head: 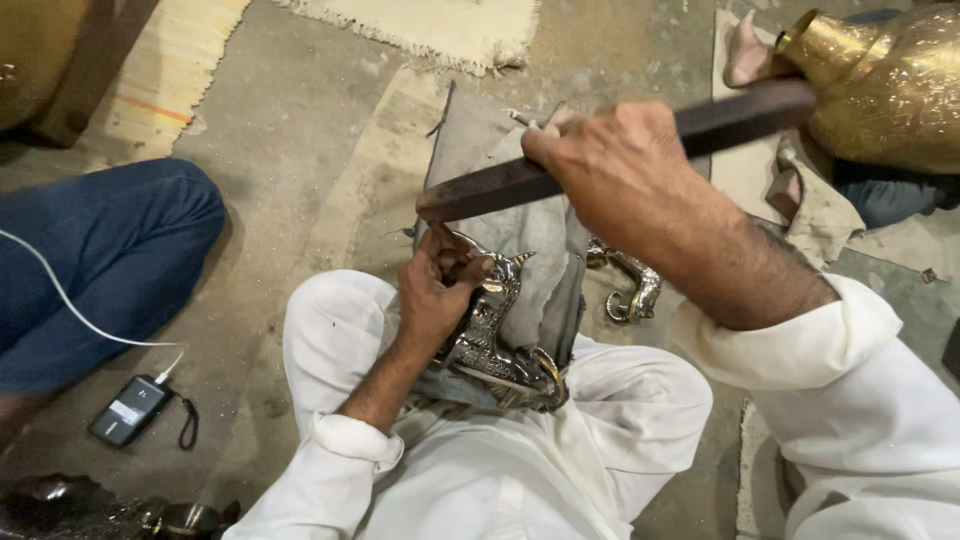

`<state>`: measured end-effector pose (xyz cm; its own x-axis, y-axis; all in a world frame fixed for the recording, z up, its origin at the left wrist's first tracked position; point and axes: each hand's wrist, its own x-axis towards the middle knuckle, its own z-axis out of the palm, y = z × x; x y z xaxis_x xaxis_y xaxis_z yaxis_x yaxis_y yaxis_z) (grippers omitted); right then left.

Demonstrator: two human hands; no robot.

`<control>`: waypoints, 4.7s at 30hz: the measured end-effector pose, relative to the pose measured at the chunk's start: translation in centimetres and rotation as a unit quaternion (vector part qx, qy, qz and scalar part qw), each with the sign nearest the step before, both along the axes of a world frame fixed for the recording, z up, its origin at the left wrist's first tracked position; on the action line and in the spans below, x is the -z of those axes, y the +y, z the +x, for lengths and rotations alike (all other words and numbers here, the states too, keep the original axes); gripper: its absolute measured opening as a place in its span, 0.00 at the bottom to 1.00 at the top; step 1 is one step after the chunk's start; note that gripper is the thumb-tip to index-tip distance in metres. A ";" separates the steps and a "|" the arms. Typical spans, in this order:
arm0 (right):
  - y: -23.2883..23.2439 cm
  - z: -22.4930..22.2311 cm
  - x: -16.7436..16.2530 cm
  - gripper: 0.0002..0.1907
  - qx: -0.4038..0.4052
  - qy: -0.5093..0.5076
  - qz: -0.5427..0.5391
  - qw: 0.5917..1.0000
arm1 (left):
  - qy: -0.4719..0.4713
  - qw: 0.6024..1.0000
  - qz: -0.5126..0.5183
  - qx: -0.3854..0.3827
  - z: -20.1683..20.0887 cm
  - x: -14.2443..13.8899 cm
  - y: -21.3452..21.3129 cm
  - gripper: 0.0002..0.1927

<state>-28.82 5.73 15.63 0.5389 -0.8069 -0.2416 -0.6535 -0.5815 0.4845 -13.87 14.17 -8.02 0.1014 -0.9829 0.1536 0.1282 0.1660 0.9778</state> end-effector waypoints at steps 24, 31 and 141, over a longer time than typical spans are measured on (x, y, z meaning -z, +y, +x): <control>19.0 -21.8 24.8 0.23 0.547 -0.529 0.226 0.608 | -0.128 0.986 0.101 -0.034 11.1 4.3 -4.2 0.08; 26.0 -18.2 25.7 0.19 0.501 -0.700 0.216 0.461 | -0.176 0.888 0.358 0.229 6.0 8.0 -8.2 0.20; 21.3 -12.7 25.4 0.13 0.287 -0.727 0.264 0.565 | -0.171 0.952 0.052 0.249 4.8 -5.5 10.0 0.11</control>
<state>-41.52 27.08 -9.73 0.1639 -0.9720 -0.1683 -0.2905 0.1155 -0.9499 -9.11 24.17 -2.53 -0.4203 -0.9073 -0.0077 -0.1640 0.0677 0.9841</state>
